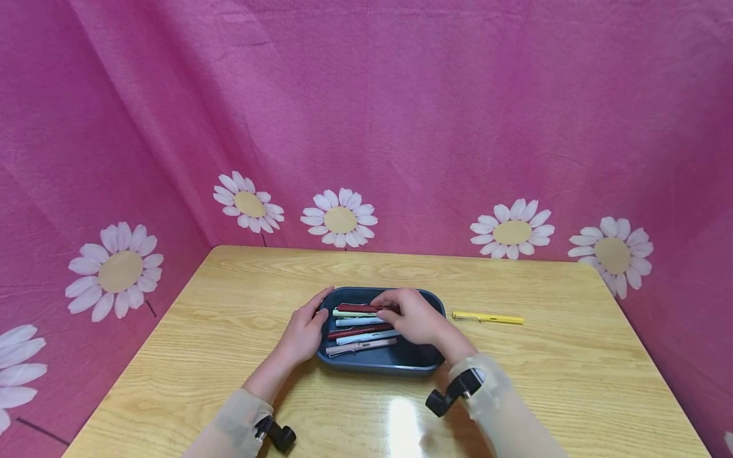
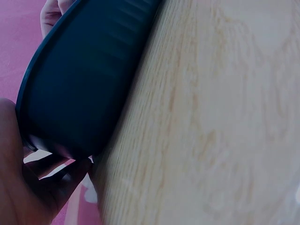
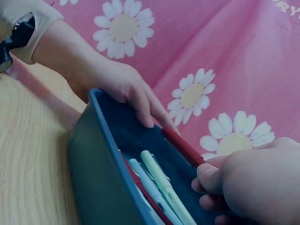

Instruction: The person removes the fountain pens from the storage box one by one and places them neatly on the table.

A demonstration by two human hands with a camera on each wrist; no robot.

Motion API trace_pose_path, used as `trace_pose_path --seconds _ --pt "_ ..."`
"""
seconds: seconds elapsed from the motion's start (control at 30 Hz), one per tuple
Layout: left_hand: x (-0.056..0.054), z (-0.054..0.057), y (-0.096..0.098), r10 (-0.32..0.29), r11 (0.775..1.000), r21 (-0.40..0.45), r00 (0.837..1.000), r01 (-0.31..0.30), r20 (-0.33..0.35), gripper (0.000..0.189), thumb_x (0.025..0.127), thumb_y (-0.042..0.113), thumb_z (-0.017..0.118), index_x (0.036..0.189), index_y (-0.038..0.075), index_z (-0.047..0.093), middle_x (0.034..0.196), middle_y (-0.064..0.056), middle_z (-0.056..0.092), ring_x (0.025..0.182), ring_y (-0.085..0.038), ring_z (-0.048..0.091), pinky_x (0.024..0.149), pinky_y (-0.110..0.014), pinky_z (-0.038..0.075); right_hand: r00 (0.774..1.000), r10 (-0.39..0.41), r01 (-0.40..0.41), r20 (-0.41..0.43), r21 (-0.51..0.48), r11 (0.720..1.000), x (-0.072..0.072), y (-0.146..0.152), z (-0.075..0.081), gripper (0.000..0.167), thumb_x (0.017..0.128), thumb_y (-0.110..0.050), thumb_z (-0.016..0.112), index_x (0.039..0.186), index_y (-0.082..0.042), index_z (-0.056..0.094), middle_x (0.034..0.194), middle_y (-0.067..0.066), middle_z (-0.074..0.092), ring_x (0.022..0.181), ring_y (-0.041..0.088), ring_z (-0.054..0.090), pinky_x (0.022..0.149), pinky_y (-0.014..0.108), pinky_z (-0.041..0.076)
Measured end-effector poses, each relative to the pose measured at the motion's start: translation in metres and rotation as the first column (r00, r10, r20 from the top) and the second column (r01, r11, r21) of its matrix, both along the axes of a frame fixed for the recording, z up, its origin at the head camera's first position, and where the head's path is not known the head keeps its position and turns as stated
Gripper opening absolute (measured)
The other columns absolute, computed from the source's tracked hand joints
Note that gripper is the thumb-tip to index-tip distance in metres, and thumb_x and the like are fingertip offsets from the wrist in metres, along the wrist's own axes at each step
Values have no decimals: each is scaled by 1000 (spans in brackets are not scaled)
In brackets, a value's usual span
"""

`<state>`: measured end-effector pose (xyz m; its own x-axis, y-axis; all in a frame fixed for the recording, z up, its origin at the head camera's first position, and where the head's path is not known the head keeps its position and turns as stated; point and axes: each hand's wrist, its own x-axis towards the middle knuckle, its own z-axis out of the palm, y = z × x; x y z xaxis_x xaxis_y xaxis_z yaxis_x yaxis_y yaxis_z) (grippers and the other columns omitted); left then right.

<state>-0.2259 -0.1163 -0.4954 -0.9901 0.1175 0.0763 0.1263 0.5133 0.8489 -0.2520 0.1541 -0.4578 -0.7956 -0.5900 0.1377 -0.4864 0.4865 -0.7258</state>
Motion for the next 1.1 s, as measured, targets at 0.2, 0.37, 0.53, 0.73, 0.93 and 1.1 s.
trace_pose_path --seconds 0.2,0.37,0.53,0.73,0.93,1.1 --pt "1 -1 1 -3 1000 13 1000 3 16 50 113 20 41 163 21 45 158 -16 51 146 -36 45 121 -59 32 1000 -15 15 0 -23 1000 3 11 3 24 105 -10 67 127 -9 75 109 6 75 87 17 61 76 32 53" --pt "1 -2 1 -3 1000 23 1000 3 21 50 113 20 41 163 21 45 158 -16 50 146 -37 45 120 -60 32 1000 -20 20 0 -57 998 6 19 7 23 103 -8 69 125 -8 76 108 1 74 87 19 62 75 31 54" --pt "1 -3 0 1 1000 15 1000 -1 31 50 113 21 41 163 22 44 159 -16 49 147 -37 44 120 -61 32 1000 -20 18 -15 -76 997 10 28 13 23 103 -4 68 124 -8 76 108 0 74 87 17 63 75 30 56" --pt "2 -2 0 1 1000 11 1000 -1 28 50 113 21 42 163 21 45 159 -17 49 147 -37 43 121 -60 32 999 -34 33 -19 -77 997 17 40 22 23 103 -4 68 124 -9 76 110 2 74 88 19 64 76 31 57" --pt "0 -1 0 1 1000 13 1000 -2 30 50 113 21 42 163 26 45 160 -14 49 148 -33 43 121 -56 33 997 -64 62 -43 -51 997 21 52 26 24 102 -5 70 124 -11 76 107 4 73 87 20 62 73 30 55" --pt "-1 -1 0 5 1000 23 999 -6 48 50 113 22 41 163 29 44 162 -12 46 150 -32 41 121 -56 32 992 -91 88 -88 -33 996 25 63 29 24 101 -5 71 123 -12 77 102 -1 70 81 19 58 66 29 51"
